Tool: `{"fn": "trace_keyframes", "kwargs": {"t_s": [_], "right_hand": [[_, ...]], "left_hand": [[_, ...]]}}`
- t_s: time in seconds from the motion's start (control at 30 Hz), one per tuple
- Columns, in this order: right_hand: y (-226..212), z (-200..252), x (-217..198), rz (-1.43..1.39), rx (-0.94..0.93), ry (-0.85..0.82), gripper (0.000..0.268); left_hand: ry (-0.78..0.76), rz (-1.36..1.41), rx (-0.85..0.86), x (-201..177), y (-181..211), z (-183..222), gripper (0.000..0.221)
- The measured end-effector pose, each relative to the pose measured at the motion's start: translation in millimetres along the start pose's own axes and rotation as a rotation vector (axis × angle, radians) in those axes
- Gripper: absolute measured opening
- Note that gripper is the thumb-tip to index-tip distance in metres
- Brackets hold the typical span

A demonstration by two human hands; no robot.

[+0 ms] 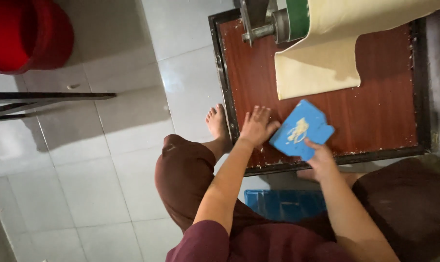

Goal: The person operates a dough sheeter, feeding a sheet of dough through the rollers and folding it into layers. They then place the folded dough onto a nearby table and repeat the process with another sheet.

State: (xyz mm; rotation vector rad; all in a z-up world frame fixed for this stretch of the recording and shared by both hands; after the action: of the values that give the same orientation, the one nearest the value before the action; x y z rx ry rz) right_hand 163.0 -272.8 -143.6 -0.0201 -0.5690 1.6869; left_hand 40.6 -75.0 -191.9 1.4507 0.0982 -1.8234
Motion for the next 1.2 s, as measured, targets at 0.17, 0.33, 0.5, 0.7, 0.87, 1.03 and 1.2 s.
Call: {"fn": "trace_keyframes", "kwargs": {"t_s": [0.17,0.33,0.5,0.7,0.87,1.03,1.2], "right_hand": [[-72.8,-38.8,1.5,0.193,-0.171,0.021,0.06],[-131.9,-105.1,47.1,0.132,-0.3,0.122,0.055],[-126.8,-183.8,19.1,-0.125,-0.354,0.165,0.074],[-2.1,-51.7,5.8,0.193,-0.171,-0.016,0.064],[57.4,-64.9,-44.4,0.398,-0.023,0.016,0.062],[57.3,-49.4,-15.1,0.626,-0.273,0.043,0.058],[16.0,-95.2,-47.7,1.013,-0.554,0.326,0.079]], "left_hand": [[-0.028,0.047,-0.264,-8.1,-49.4,-33.9,0.069],[0.007,0.107,-0.256,-50.1,-50.2,-18.9,0.071],[-0.04,0.185,-0.346,-105.6,-32.0,25.0,0.087],[-0.185,0.052,-0.374,-245.7,40.1,120.3,0.076],[-0.104,0.103,-0.315,-243.4,33.3,150.4,0.077],[-0.002,0.292,-0.243,-277.3,56.5,195.1,0.072],[0.063,0.348,-0.181,-269.9,54.6,207.8,0.075]]}}
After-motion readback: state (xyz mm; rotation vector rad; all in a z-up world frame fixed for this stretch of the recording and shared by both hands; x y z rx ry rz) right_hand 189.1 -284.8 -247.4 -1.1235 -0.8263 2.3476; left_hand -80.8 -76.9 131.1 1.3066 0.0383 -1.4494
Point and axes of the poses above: each hand's wrist, its own z-axis away from the middle knuckle, its own x-axis out of the palm, y = z × x, the point moved 4 cm from there along -z, towards the middle knuckle, and after that the axes turned 4 degrees about -z, right-handed, at the moved point
